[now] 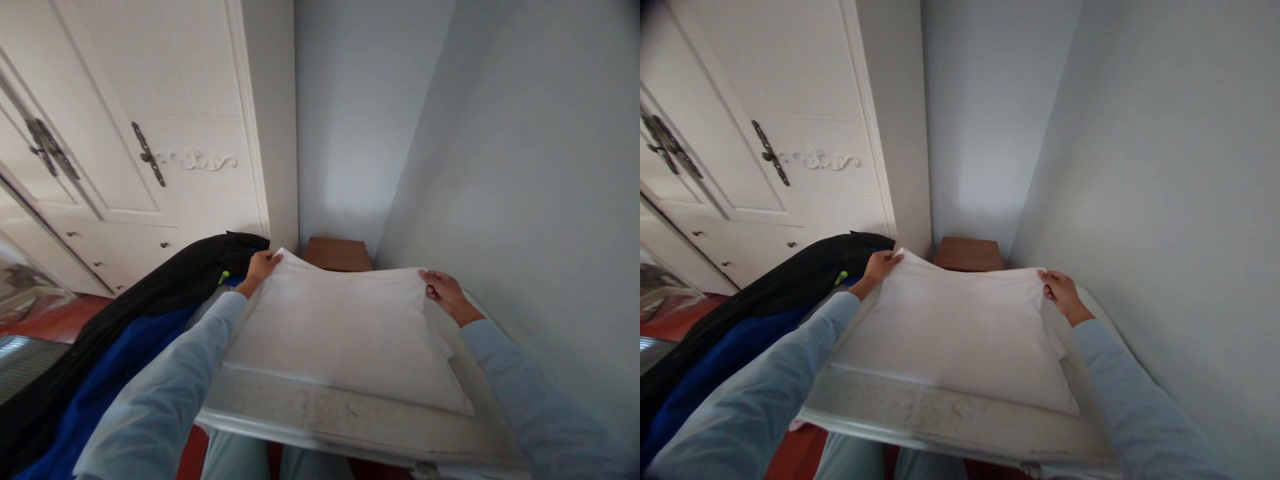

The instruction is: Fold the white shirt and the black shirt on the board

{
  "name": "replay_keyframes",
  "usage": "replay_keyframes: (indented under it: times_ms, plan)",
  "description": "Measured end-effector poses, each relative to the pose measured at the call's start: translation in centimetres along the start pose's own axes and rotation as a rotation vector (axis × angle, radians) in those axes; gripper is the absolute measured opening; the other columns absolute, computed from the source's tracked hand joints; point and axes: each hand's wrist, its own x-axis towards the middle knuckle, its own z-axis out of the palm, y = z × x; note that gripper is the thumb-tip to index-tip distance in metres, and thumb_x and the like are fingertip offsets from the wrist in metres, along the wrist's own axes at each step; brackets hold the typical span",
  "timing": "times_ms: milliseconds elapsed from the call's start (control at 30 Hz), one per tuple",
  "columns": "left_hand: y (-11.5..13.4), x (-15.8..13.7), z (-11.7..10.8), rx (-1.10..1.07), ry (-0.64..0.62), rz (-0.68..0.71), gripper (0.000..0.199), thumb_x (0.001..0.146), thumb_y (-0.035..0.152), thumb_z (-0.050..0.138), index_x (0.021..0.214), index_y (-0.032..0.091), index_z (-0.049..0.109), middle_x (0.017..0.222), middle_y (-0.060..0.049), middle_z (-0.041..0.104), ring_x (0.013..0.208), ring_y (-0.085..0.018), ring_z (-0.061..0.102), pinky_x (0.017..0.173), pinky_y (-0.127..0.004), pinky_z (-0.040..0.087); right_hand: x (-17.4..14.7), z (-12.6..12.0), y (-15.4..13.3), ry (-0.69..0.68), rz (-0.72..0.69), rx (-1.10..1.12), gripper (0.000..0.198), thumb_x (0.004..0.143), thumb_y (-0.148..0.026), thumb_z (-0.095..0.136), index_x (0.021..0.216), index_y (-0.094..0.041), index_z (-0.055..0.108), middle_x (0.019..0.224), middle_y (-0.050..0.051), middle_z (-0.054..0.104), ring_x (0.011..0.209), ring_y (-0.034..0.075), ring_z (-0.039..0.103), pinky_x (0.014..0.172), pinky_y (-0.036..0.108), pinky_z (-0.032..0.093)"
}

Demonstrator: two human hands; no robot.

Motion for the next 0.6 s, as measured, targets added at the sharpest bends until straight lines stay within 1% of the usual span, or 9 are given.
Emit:
replay_keyframes:
  times_ms: [67,133,167,233,333,400,467,533,600]
  plan:
    - [0.1,0.4,0.4,0.0,0.007,0.012,0.035,0.094,0.042,0.054,0.084,0.013,0.071,0.082,-0.005,0.07,0.079,-0.02,0.066,0.065,-0.024,0.044,0.6,0.1,-0.2,0.03,-0.006,0.017,0.037,0.069,-0.038,0.085,0.07,-0.02,0.052,0.05,-0.008,0.046,0.042,0.006,0.041,0.037,0.015,0.034]
    - [0.4,0.5,1.1,0.015,0.014,0.009,0.03,0.094,0.037,0.054,0.096,0.012,0.071,0.089,-0.008,0.073,0.084,-0.022,0.068,0.07,-0.026,0.048,0.9,0.7,0.2,0.061,0.021,-0.009,0.037,0.072,-0.036,0.083,0.068,-0.021,0.049,0.049,-0.007,0.045,0.041,0.007,0.04,0.035,0.017,0.034]
    - [0.5,0.4,1.4,0.028,0.018,0.009,0.029,0.093,0.034,0.055,0.103,0.011,0.07,0.095,-0.011,0.073,0.088,-0.023,0.069,0.074,-0.028,0.05,0.9,1.1,0.5,0.071,0.041,-0.033,0.036,0.073,-0.034,0.082,0.068,-0.021,0.049,0.049,-0.007,0.045,0.04,0.008,0.041,0.034,0.018,0.035]
    - [0.7,-0.2,2.1,0.061,0.03,0.025,0.035,0.091,0.028,0.057,0.118,0.008,0.065,0.11,-0.018,0.072,0.101,-0.027,0.069,0.086,-0.034,0.052,0.7,1.9,1.2,0.088,0.069,-0.09,0.031,0.075,-0.03,0.079,0.069,-0.021,0.05,0.05,-0.004,0.048,0.041,0.011,0.046,0.035,0.021,0.039]
    - [0.7,-2.1,2.4,0.115,0.034,0.108,0.049,0.091,0.025,0.057,0.136,0.005,0.054,0.132,-0.025,0.061,0.122,-0.031,0.061,0.103,-0.04,0.048,-0.1,2.3,1.8,0.134,0.041,-0.166,0.021,0.077,-0.023,0.075,0.082,-0.021,0.054,0.063,-0.001,0.057,0.049,0.013,0.055,0.043,0.023,0.049]
    - [0.4,-4.0,2.2,0.147,0.003,0.185,0.053,0.091,0.027,0.059,0.139,0.006,0.051,0.139,-0.025,0.056,0.129,-0.032,0.057,0.108,-0.042,0.045,-1.0,1.9,1.8,0.15,-0.018,-0.21,0.023,0.077,-0.021,0.072,0.093,-0.02,0.056,0.079,0.003,0.064,0.057,0.013,0.06,0.049,0.023,0.053]
    - [-0.1,-6.0,2.0,0.166,-0.042,0.268,0.055,0.091,0.032,0.062,0.14,0.009,0.053,0.145,-0.022,0.053,0.135,-0.032,0.053,0.112,-0.042,0.042,-2.4,1.3,1.8,0.129,-0.075,-0.254,0.029,0.075,-0.022,0.073,0.1,-0.019,0.058,0.097,0.006,0.067,0.067,0.014,0.065,0.053,0.024,0.055]
    - [-1.0,-8.0,1.9,0.213,-0.105,0.413,0.055,0.093,0.037,0.061,0.141,0.012,0.053,0.153,-0.02,0.048,0.144,-0.032,0.043,0.118,-0.043,0.036,-4.4,0.8,2.1,0.051,-0.181,-0.361,0.032,0.074,-0.027,0.073,0.103,-0.019,0.061,0.111,0.01,0.068,0.076,0.018,0.068,0.061,0.029,0.059]
    - [-2.0,-9.6,1.9,0.292,-0.184,0.566,0.056,0.096,0.044,0.056,0.142,0.013,0.054,0.159,-0.019,0.041,0.151,-0.032,0.033,0.123,-0.045,0.028,-6.9,0.5,2.8,-0.08,-0.363,-0.525,0.036,0.078,-0.036,0.07,0.109,-0.019,0.064,0.124,0.014,0.066,0.091,0.024,0.071,0.075,0.038,0.062]
